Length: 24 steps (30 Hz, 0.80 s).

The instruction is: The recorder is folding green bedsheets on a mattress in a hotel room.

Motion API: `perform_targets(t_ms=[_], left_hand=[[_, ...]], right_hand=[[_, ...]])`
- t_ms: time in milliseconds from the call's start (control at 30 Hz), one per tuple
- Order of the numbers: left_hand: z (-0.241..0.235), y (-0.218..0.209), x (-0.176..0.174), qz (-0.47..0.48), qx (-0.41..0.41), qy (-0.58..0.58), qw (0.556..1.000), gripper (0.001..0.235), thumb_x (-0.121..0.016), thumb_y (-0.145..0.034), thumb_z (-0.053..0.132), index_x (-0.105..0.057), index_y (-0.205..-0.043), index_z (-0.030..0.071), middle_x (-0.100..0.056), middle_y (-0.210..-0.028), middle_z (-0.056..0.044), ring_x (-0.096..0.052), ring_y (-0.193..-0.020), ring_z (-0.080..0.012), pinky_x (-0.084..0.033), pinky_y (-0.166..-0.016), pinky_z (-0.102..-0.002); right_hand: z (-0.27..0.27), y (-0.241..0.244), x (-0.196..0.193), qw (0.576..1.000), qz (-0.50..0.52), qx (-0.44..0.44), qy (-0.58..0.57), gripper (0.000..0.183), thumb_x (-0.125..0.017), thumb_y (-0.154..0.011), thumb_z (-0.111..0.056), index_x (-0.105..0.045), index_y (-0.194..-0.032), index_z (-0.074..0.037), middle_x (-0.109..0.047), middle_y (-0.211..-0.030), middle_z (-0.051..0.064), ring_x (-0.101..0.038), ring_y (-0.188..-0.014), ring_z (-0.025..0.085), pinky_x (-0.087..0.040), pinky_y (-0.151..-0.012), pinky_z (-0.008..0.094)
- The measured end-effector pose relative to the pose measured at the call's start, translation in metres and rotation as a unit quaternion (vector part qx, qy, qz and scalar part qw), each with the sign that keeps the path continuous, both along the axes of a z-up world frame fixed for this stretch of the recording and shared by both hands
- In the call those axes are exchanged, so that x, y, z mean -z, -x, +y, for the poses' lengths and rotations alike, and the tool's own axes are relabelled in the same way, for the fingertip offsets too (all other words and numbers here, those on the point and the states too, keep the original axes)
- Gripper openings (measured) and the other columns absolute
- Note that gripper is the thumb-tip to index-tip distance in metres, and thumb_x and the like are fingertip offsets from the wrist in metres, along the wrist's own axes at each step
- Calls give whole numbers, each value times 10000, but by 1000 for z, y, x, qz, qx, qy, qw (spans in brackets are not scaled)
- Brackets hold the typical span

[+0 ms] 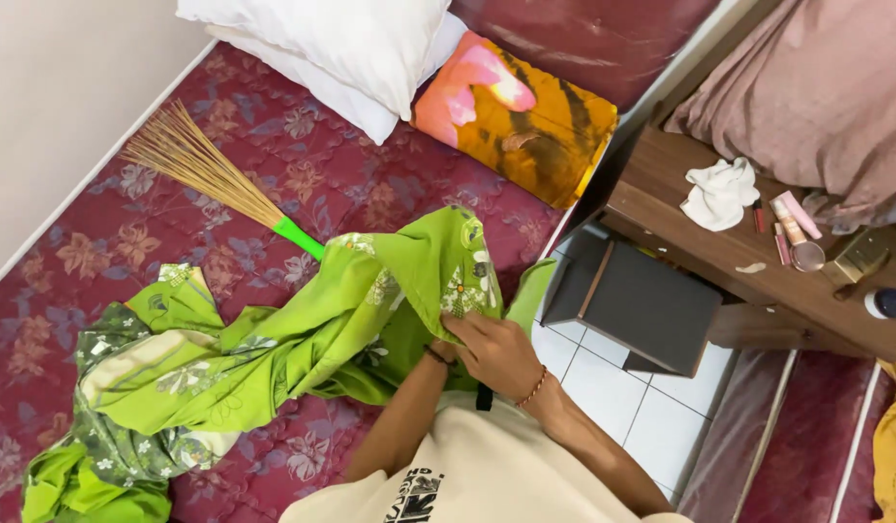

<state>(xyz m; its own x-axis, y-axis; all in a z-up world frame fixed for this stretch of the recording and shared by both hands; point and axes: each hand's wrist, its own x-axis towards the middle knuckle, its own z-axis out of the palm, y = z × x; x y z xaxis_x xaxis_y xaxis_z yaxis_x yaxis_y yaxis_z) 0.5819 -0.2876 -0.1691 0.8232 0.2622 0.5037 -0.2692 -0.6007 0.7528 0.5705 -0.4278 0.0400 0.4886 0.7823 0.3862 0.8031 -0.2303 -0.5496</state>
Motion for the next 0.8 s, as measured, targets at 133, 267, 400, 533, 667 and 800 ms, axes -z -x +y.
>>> perform_targets(t_ms=[133,267,400,533,667,800], left_hand=[[9,8,9,33,29,-76,996,431,-563,-972,204,-569,-1385,80,-589,-1410,-154,-542,-1323,-341,-397,-1145,-465],[16,20,9,66,52,-154,985,455,-554,-992,280,-558,-1416,116,-566,-1465,-132,-520,-1370,-334,-383,-1172,-466],[21,19,13,95,77,-236,964,481,-544,-1012,356,-547,-1447,152,-543,-1520,-111,-498,-1416,-328,-368,-1199,-468],[8,31,-44,179,86,163,966,460,-527,-1059,347,-578,-1418,64,-594,-1405,-114,-533,-1273,-255,-420,-1097,-393],[2,37,-97,169,62,399,899,466,-521,-1088,341,-590,-1399,1,-625,-1348,-94,-555,-1211,-185,-447,-1052,-331],[13,45,-115,87,43,372,923,503,-527,-1088,345,-505,-1450,-4,-554,-1459,-73,-503,-1324,-170,-381,-1127,-328]], right_hand=[[-3,-8,-13,998,49,14,-27,482,-695,-689,79,-654,-1155,-37,-648,-1032,157,-666,-829,364,-560,-678,417],[-9,-19,4,981,76,159,-80,454,-651,-668,136,-649,-1087,-39,-592,-963,156,-641,-876,369,-534,-731,422],[-9,-31,15,968,66,207,-127,451,-622,-696,172,-650,-1093,-41,-599,-978,132,-655,-886,335,-537,-760,405],[-3,-23,14,977,39,171,-124,481,-679,-680,160,-660,-1104,-65,-600,-988,136,-662,-903,338,-550,-761,395],[7,-18,19,970,31,186,-151,588,-738,-612,118,-560,-1155,-20,-589,-1078,188,-634,-936,392,-536,-749,419],[1,-31,34,975,63,169,-130,524,-757,-612,80,-582,-1097,-13,-633,-978,158,-663,-885,366,-546,-726,429]])
